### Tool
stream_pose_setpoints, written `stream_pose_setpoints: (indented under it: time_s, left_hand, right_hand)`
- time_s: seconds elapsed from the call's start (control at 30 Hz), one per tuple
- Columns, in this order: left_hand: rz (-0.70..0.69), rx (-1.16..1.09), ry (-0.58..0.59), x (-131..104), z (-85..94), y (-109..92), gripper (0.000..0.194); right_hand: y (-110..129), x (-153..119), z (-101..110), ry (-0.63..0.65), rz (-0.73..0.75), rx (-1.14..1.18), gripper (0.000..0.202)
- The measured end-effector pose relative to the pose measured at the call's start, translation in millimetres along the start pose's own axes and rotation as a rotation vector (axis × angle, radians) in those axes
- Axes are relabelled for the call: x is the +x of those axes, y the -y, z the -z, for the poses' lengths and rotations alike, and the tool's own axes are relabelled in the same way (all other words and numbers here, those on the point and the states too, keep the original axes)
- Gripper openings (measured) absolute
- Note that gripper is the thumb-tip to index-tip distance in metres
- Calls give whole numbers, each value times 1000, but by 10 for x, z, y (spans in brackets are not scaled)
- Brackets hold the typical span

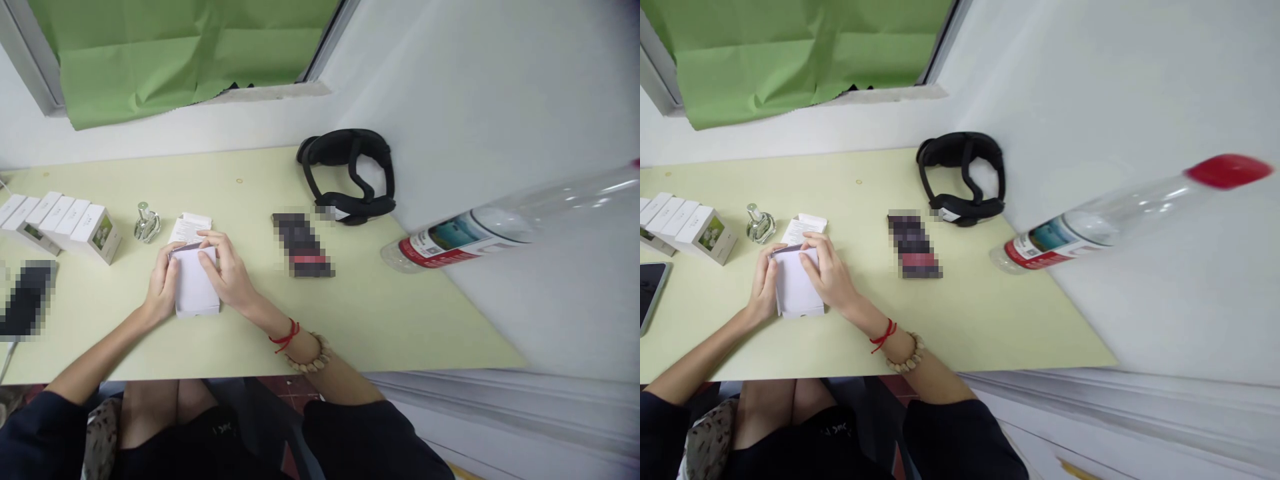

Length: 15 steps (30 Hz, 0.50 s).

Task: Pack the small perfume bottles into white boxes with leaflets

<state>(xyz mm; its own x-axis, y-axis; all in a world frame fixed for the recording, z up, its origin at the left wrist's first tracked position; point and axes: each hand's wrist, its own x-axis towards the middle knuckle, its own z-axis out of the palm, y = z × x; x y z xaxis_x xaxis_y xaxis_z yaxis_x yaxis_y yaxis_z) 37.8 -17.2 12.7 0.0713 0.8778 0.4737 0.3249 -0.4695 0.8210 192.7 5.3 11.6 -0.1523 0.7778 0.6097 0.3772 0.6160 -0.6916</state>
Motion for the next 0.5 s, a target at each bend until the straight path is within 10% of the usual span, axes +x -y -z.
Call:
stream_pose_setpoints:
  time_s: [0.5]
  left_hand:
    - [-68, 83, 59, -45, -34, 36, 40]
  right_hand:
    - [51, 6, 23, -53, -3, -45, 21]
